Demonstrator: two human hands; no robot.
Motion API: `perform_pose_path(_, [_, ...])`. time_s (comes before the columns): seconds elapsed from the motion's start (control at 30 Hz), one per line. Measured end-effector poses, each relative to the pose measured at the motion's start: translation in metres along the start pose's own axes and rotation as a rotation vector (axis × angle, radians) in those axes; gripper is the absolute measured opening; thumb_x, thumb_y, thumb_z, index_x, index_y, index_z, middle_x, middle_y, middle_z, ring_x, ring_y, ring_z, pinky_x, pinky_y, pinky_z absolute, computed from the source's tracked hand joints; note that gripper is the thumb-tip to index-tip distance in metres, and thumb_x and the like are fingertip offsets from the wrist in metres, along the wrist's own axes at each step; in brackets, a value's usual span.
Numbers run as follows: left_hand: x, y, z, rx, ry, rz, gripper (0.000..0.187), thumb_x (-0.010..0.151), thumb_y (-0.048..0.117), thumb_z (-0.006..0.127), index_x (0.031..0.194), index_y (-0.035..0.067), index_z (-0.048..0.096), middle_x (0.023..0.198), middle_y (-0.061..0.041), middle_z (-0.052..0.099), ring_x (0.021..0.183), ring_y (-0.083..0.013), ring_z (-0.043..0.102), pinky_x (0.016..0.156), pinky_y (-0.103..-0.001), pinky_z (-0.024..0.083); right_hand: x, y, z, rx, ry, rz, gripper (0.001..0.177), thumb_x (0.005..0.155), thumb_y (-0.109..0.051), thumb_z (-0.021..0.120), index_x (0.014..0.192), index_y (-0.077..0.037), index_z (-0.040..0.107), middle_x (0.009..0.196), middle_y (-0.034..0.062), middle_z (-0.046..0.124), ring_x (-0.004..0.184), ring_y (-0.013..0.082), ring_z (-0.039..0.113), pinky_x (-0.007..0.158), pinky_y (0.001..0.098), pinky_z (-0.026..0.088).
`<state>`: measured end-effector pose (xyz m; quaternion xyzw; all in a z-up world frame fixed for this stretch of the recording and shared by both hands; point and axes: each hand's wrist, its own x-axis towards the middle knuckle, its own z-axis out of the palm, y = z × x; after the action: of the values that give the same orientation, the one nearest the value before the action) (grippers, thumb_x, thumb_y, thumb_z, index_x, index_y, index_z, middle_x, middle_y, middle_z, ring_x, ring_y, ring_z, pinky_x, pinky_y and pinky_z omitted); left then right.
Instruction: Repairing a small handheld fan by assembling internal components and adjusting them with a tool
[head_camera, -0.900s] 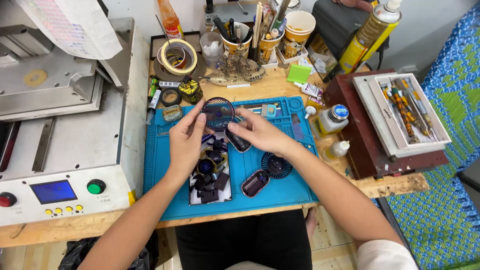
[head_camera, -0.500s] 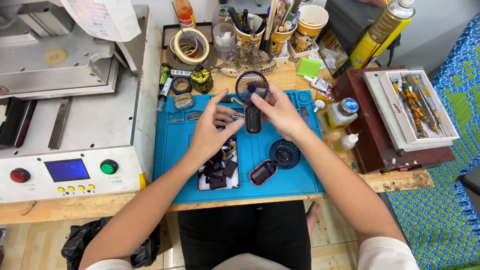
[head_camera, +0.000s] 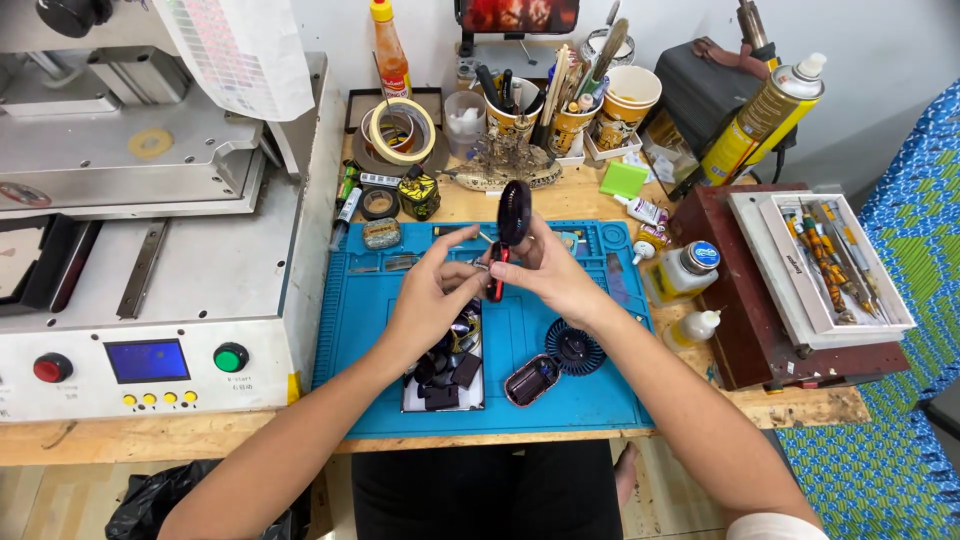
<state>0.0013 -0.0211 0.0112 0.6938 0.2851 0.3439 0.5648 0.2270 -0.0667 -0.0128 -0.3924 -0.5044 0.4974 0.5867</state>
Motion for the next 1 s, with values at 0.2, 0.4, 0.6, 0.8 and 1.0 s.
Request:
perform_pose_path(0.2, [0.003, -0.01, -0.012, 0.468, 0.114, 0.217, 0.045, 0.107, 0.012, 0.082, 0.151, 0.019, 0.075, 0.119, -0.014, 0.079, 0.11, -0.0362, 0.082, 0.099, -0.053, 0.064, -0.006, -0.02, -0.008, -0.198, 0.148, 0.109, 0.06, 0.092, 0.001, 0.092, 0.14, -0.006, 0.056, 0.098, 0.0112, 0.074, 0.089, 0.0209, 0.075, 0.078, 0.037, 0.066])
perform_pose_path(0.4, [0.001, 0.009, -0.011, 0.196, 0.057, 0.038, 0.054, 0.121, 0.039, 0.064, 0.164, 0.006, 0.062, 0.116, -0.021, 0.085, 0.109, -0.0373, 0.086, 0.1, -0.054, 0.065, -0.001, -0.037, 0.01, -0.399, -0.061, 0.132, 0.081, 0.092, 0.002, 0.093, 0.163, -0.005, 0.055, 0.127, 0.0292, 0.081, 0.117, 0.0391, 0.08, 0.105, 0.0534, 0.065])
perform_pose_path(0.6, [0.011, -0.016, -0.004, -0.122, 0.058, -0.018, 0.052, 0.113, 0.018, 0.078, 0.159, -0.002, 0.064, 0.113, -0.021, 0.085, 0.088, -0.0213, 0.084, 0.083, -0.038, 0.072, -0.006, -0.07, 0.026, -0.6, -0.264, 0.224, 0.078, 0.101, -0.016, 0.087, 0.168, 0.0, 0.05, 0.132, 0.0338, 0.08, 0.125, 0.0493, 0.079, 0.109, 0.0628, 0.063])
perform_pose_path(0.8, [0.007, -0.006, -0.016, -0.049, 0.07, -0.049, 0.058, 0.112, 0.015, 0.078, 0.166, 0.003, 0.061, 0.098, -0.022, 0.087, 0.069, -0.0177, 0.084, 0.061, -0.026, 0.064, -0.015, -0.131, 0.005, -0.99, -0.396, 0.444, 0.074, 0.099, -0.049, 0.086, 0.152, 0.002, 0.073, 0.128, 0.0318, 0.083, 0.122, 0.0488, 0.081, 0.105, 0.0619, 0.066])
perform_pose_path(1.0, [0.002, 0.008, -0.011, 0.035, 0.081, -0.045, 0.057, 0.11, 0.012, 0.077, 0.165, 0.004, 0.063, 0.102, -0.023, 0.088, 0.067, -0.0188, 0.082, 0.062, -0.028, 0.063, -0.028, -0.09, -0.042, -1.167, -0.544, 0.626, 0.116, 0.078, -0.056, 0.105, 0.169, -0.005, 0.054, 0.129, 0.0269, 0.081, 0.111, 0.0511, 0.083, 0.093, 0.0612, 0.068])
